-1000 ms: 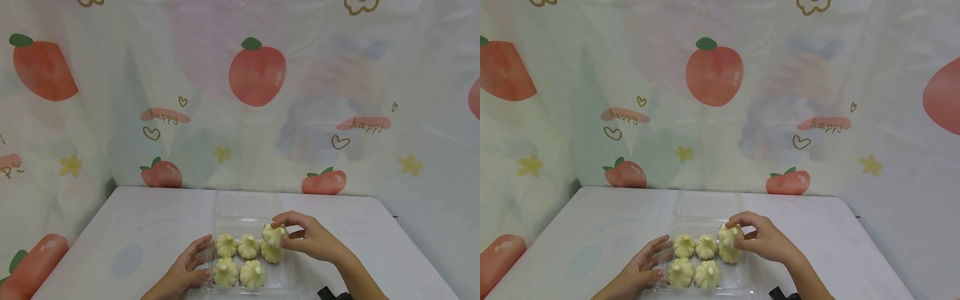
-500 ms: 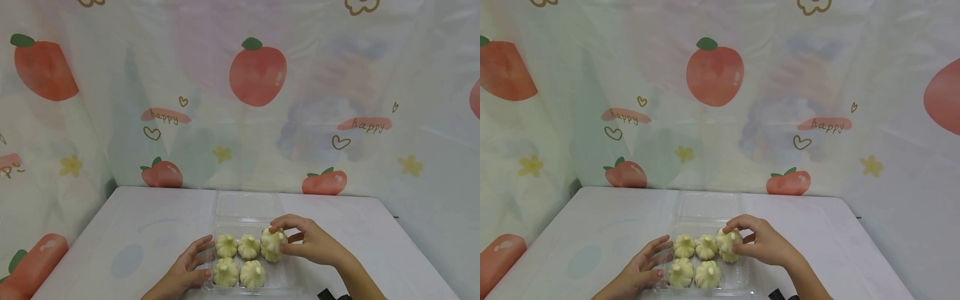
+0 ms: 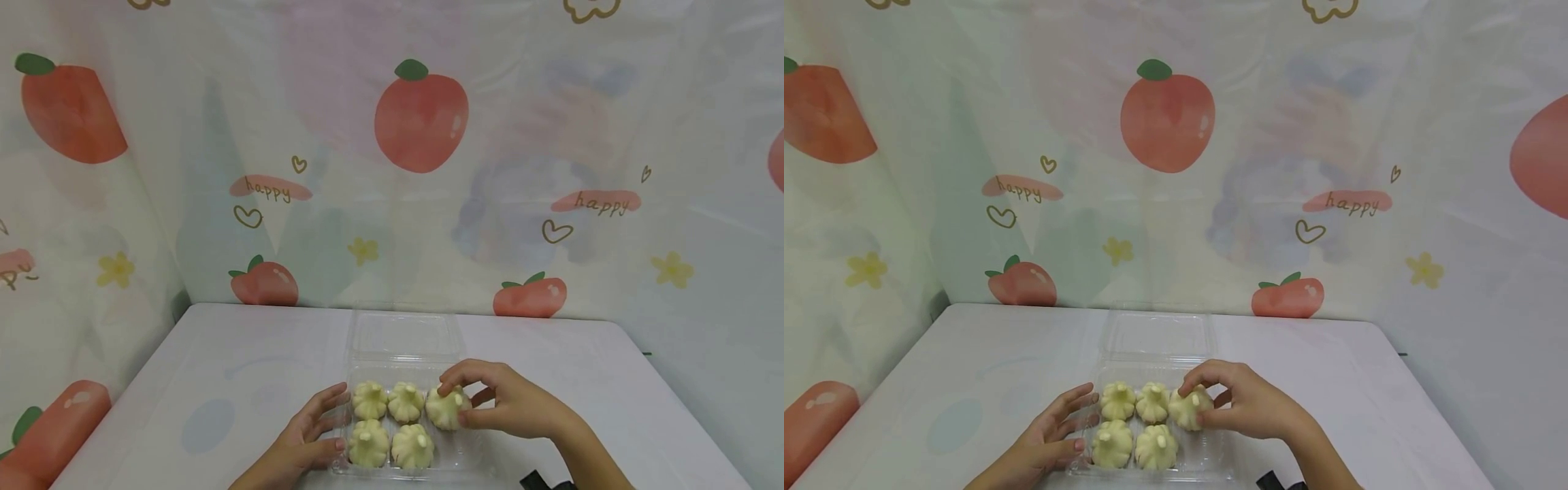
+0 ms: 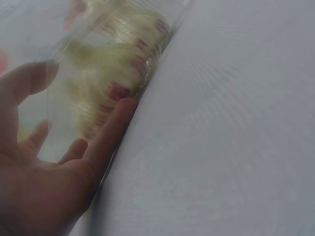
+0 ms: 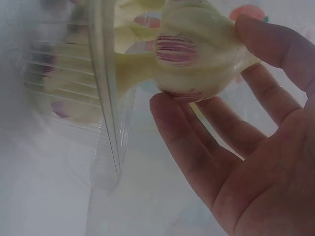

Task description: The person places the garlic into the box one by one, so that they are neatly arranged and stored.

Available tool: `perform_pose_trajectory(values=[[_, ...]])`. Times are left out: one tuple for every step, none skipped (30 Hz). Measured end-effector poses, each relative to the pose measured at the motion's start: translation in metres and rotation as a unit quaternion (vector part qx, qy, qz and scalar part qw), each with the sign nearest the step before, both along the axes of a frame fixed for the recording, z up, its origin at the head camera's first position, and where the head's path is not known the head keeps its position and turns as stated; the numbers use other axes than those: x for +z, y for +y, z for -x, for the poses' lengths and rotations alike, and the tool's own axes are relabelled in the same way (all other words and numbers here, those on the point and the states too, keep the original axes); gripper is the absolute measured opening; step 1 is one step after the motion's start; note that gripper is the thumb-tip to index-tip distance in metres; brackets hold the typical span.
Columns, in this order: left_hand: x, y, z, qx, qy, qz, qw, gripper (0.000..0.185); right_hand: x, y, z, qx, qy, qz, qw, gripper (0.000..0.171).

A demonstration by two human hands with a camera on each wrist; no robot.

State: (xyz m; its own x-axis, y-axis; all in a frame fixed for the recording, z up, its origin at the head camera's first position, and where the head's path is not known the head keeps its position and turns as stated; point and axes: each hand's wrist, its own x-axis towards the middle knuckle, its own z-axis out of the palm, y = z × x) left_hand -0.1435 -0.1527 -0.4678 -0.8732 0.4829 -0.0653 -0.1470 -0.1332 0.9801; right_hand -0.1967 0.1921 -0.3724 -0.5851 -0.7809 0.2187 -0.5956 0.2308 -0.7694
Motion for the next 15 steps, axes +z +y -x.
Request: perform_pose_trajectory(values=[[0.0, 0.0, 0.0, -0.001, 0.003, -0.001, 1.0, 0.065, 0.0, 0.0, 0.0, 0.003, 0.002, -0.003, 1.0, 0.032], [0.0, 0.0, 0.0, -0.001, 0.005, -0.002, 1.0, 0.065, -0.001, 0.0, 0.0, 0.004, 0.001, -0.007, 1.0, 0.032], [-0.001, -0.001, 0.0, -0.001, 0.005, -0.003, 1.0, 0.065, -0.001, 0.0, -0.001, 0.005, 0.0, -0.01, 1.0, 0.032], [-0.001, -0.001, 0.0, -0.002, 0.008, -0.005, 1.0, 0.065, -0.002, -0.001, -0.001, 0.006, -0.001, -0.014, 1.0, 0.032], [-0.001, -0.001, 0.0, -0.002, 0.007, -0.005, 1.0, 0.065, -0.002, -0.001, -0.002, 0.007, -0.003, -0.019, 1.0, 0.031], [-0.001, -0.001, 0.0, -0.001, 0.004, -0.004, 1.0, 0.066, -0.002, -0.001, -0.003, 0.007, -0.004, -0.025, 1.0, 0.031], [-0.001, -0.001, 0.0, -0.001, 0.002, -0.004, 1.0, 0.066, -0.002, -0.002, -0.004, 0.008, -0.005, -0.032, 0.999, 0.031], [-0.002, -0.001, 0.0, 0.0, -0.001, -0.002, 1.0, 0.065, -0.001, -0.002, -0.005, 0.009, -0.007, -0.039, 0.999, 0.03], [-0.002, -0.001, 0.0, 0.001, -0.004, -0.001, 1.0, 0.065, -0.001, -0.003, -0.006, 0.011, -0.006, -0.047, 0.999, 0.03], [-0.002, -0.001, 0.001, 0.002, -0.008, -0.001, 1.0, 0.065, 0.0, -0.003, -0.007, 0.012, -0.003, -0.056, 0.998, 0.029], [-0.002, 0.0, 0.001, 0.003, -0.012, 0.001, 0.9999, 0.065, 0.002, -0.003, -0.008, 0.013, 0.0, -0.064, 0.998, 0.029], [-0.002, 0.0, 0.001, 0.004, -0.013, 0.002, 0.9999, 0.065, 0.003, -0.004, -0.009, 0.013, 0.005, -0.072, 0.997, 0.028], [-0.003, 0.0, 0.001, 0.005, -0.014, 0.002, 0.9999, 0.065, 0.004, -0.004, -0.011, 0.011, 0.008, -0.081, 0.997, 0.028], [-0.003, 0.0, 0.001, 0.005, -0.015, 0.003, 0.9999, 0.065, 0.006, -0.005, -0.012, 0.009, 0.012, -0.089, 0.996, 0.027], [-0.003, 0.0, 0.001, 0.006, -0.016, 0.003, 0.9999, 0.065, 0.007, -0.006, -0.013, 0.005, 0.016, -0.097, 0.995, 0.028]])
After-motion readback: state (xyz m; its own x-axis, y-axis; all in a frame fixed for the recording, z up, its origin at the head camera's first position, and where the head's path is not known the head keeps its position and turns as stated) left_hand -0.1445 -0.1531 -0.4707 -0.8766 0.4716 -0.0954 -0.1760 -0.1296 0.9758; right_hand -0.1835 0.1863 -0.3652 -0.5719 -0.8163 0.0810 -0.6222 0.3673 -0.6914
